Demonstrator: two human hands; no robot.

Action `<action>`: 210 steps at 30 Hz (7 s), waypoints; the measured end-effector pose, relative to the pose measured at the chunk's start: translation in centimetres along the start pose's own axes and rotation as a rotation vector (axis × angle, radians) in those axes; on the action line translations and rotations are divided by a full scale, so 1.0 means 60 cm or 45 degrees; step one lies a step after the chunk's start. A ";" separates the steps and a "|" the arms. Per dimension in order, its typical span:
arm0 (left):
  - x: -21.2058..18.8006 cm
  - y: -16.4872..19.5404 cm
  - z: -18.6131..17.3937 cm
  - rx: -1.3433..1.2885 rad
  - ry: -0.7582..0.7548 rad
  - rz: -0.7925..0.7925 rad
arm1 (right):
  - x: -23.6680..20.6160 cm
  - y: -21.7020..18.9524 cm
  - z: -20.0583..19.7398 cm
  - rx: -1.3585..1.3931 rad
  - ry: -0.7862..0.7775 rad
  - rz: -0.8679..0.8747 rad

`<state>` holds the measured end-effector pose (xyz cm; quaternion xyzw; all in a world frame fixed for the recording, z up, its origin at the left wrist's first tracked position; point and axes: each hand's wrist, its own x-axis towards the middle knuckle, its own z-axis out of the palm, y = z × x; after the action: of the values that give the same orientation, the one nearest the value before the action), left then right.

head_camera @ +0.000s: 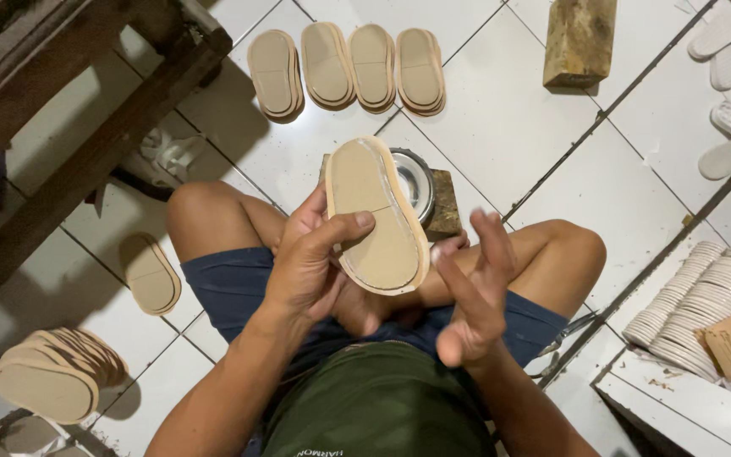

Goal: The person sits on the floor of a slipper workshop and applies white glue from a metal bowl onto the edge of foam slipper insoles, pressing the insole into a rubber sole and smoothing the edge by hand, then sets the finished slipper aside and picks up the next insole.

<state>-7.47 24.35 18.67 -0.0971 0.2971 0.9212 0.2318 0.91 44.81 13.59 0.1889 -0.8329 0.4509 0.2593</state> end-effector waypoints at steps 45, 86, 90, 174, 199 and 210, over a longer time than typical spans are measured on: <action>-0.060 0.090 -0.459 1.598 1.374 0.845 | 0.108 0.220 0.141 -0.020 -0.202 0.560; -0.075 0.078 -0.198 0.119 0.290 0.369 | 0.028 0.240 0.108 -0.665 -0.771 0.061; -0.057 0.064 -0.176 0.079 0.320 0.342 | 0.026 0.244 0.090 -0.644 -0.796 0.315; -0.031 0.053 -0.024 0.699 -0.269 -0.205 | 0.107 0.003 -0.078 0.455 -0.491 0.198; 0.000 -0.012 0.026 0.293 -0.016 0.268 | 0.034 -0.029 -0.031 0.083 -0.263 0.112; 0.017 -0.058 0.020 0.281 0.243 0.450 | 0.000 -0.043 0.036 0.016 -0.142 0.236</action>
<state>-6.74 27.93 17.54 -0.1044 0.4292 0.8959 0.0468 1.77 41.63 14.29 0.1375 -0.8572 0.4669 0.1685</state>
